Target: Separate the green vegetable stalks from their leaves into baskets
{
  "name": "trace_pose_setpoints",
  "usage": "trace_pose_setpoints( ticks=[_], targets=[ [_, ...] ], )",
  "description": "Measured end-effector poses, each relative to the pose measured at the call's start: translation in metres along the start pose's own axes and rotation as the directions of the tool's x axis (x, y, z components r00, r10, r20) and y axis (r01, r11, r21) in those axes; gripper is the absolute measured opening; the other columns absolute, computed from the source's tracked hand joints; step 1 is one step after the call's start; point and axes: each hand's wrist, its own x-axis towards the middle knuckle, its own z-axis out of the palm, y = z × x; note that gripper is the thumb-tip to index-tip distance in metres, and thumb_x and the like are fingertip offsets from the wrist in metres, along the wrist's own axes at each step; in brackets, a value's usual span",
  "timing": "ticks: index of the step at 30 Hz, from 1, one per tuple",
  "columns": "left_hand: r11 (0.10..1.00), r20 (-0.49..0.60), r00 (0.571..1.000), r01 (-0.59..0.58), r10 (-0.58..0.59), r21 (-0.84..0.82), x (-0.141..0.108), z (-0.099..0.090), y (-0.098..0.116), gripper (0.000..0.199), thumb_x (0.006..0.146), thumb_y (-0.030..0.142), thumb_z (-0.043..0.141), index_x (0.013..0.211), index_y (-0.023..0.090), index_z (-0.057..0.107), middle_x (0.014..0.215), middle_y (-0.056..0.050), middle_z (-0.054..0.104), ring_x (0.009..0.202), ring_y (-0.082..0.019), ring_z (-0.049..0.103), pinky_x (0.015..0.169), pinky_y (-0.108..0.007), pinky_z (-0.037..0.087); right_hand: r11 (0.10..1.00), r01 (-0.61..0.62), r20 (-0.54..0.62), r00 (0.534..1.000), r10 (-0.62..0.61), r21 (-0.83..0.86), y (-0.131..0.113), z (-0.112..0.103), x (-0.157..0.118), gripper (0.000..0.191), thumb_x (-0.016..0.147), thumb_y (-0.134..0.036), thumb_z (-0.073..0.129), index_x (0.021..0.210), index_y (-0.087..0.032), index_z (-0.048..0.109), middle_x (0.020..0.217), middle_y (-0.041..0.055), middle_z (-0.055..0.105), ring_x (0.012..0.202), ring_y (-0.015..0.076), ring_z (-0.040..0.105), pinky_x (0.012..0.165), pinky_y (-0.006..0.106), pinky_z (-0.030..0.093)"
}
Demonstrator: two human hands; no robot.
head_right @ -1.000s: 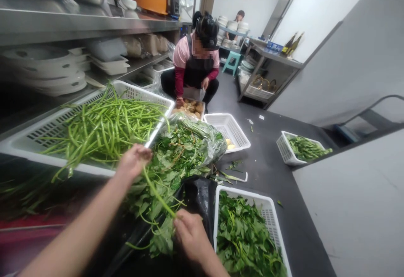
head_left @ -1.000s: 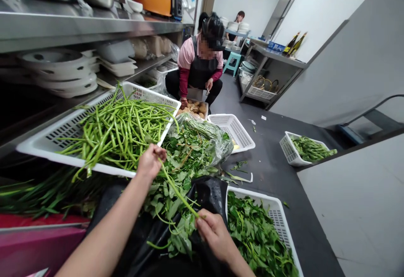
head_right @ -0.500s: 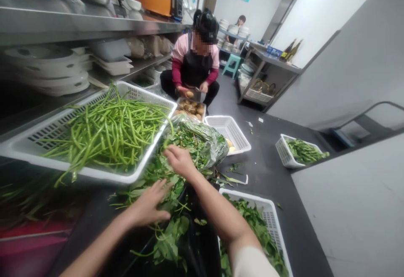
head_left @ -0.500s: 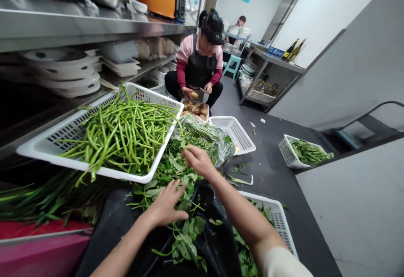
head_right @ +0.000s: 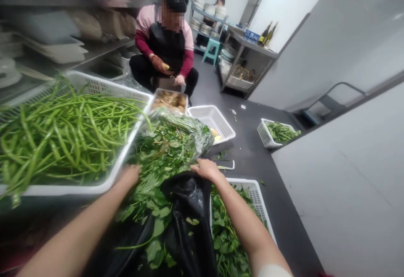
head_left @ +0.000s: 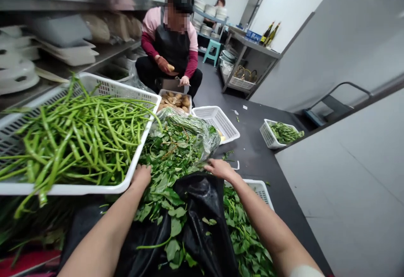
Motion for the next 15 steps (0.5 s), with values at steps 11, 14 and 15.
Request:
trace_pose_setpoints(
  ticks=[11, 14, 15],
  targets=[
    [0.986, -0.107, 0.981, -0.158, 0.162, 0.046, -0.065, -0.035, 0.090, 0.085, 0.080, 0.057, 0.039, 0.146, 0.010, 0.012, 0.146, -0.026, 0.027, 0.137, -0.039, 0.012, 0.100, -0.058, 0.024, 0.948, -0.200, -0.126, 0.964, 0.236, 0.246, 0.034, 0.042, 0.026, 0.025, 0.088, -0.022, 0.043, 0.104, -0.016, 0.060, 0.107, 0.0141, 0.065, 0.097, 0.0232, 0.062, 0.076, 0.029, 0.044],
    [0.918, 0.030, 0.932, -0.361, 0.361, 0.163, -0.092, -0.031, 0.095, 0.074, 0.074, 0.052, 0.053, 0.141, 0.026, 0.033, 0.152, -0.015, 0.018, 0.139, -0.036, 0.011, 0.104, -0.058, 0.018, 0.907, -0.204, -0.110, 0.959, 0.260, 0.368, 0.053, 0.031, 0.035, 0.029, 0.092, -0.024, 0.034, 0.100, -0.015, 0.060, 0.095, 0.0107, 0.068, 0.075, 0.0158, 0.065, 0.065, 0.023, 0.046],
    [0.895, 0.071, 0.924, -0.383, 0.377, 0.229, -0.096, -0.029, 0.091, 0.065, 0.074, 0.044, 0.057, 0.136, 0.027, 0.042, 0.152, -0.013, 0.020, 0.138, -0.036, 0.012, 0.104, -0.059, 0.016, 0.895, -0.196, -0.092, 0.963, 0.252, 0.401, 0.058, 0.030, 0.034, 0.030, 0.093, -0.024, 0.033, 0.097, -0.015, 0.060, 0.090, 0.0087, 0.069, 0.067, 0.0135, 0.064, 0.061, 0.021, 0.046]
  ],
)
